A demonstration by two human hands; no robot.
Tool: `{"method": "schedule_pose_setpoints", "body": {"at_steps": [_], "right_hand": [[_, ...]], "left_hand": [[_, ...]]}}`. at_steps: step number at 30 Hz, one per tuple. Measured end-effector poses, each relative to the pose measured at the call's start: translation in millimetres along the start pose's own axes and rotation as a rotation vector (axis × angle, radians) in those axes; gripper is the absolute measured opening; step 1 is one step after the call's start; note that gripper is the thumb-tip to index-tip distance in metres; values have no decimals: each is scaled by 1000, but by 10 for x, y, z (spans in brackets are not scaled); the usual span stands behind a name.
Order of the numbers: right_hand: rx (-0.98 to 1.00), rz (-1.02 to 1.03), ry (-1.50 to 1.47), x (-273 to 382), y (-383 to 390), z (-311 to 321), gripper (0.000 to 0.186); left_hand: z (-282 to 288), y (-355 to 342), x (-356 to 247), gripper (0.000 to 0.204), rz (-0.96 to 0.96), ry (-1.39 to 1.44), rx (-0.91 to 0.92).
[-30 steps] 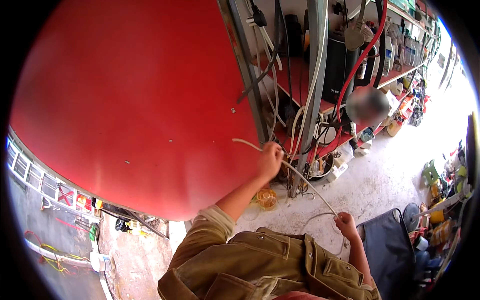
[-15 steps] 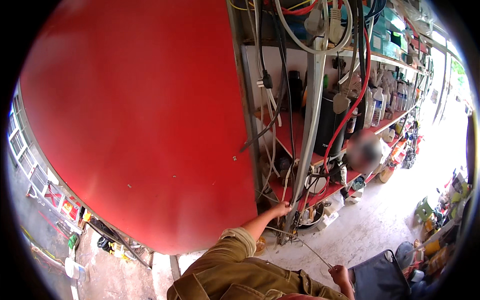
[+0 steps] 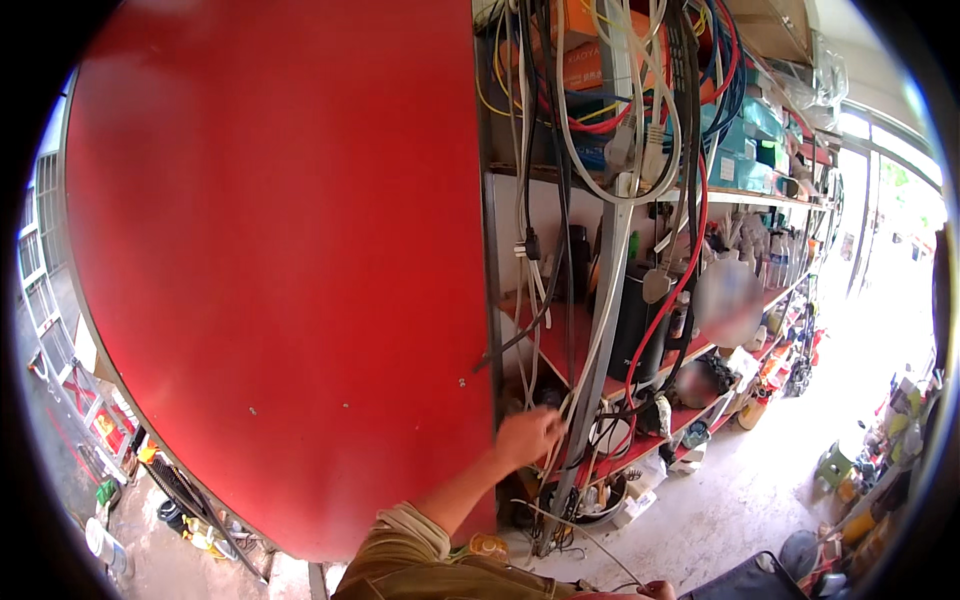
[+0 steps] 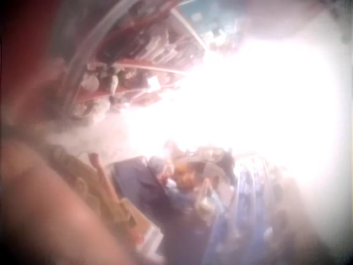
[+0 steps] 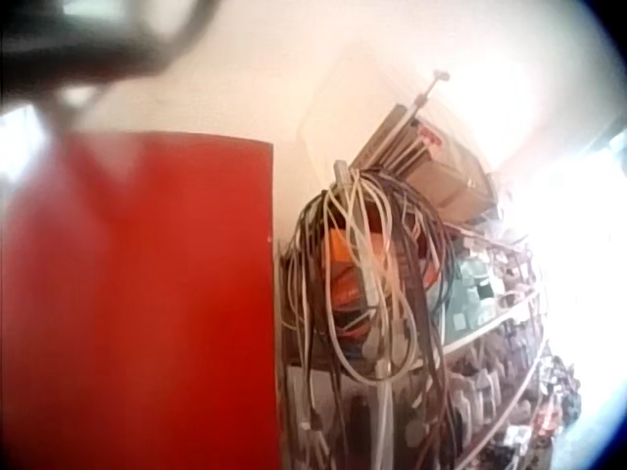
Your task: The person retrieves a power cord from a cluttered shelf, then uses pliers to strip the insulation from the wire ends. The person handles the cord and pliers throughout the process.
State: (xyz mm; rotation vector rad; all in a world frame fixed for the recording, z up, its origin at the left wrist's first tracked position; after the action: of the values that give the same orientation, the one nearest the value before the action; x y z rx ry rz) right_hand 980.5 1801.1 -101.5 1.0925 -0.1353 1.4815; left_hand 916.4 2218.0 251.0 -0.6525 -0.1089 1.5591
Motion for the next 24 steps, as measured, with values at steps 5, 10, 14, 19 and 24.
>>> {"method": "schedule_pose_setpoints", "body": {"at_steps": [5,10,14,19,24], "right_hand": [[-17,12,19,117,63,96,27],[-28,36,13,200,143,134,28],[-50,24,5,150,283,222,28],[-51,-12,-47,53,361,216,29],[-56,28,55,-228,211,92,34]], "left_hand": [[2103,-450,-615,26,-320,-86,-838],[2653,-1143,-479,37,-222,-218,-917],[2594,-1347,-291,28,18,26,-712],[2708,-1073,-332,15,-200,291,-794],[2588,-702,-570,14,-362,1074,-726]]}}
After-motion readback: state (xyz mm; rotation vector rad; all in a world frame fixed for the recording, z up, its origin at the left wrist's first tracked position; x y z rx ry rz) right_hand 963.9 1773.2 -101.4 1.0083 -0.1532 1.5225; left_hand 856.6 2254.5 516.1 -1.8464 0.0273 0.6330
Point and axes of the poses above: each hand's wrist, its own y-axis away from the middle knuckle, its own z-axis out of the back of the hand, x = y × z, the point moved 10 cm from there along -y, towards the middle knuckle, and after that the axes turned 11 degrees about -z, right-handed, at the moved point
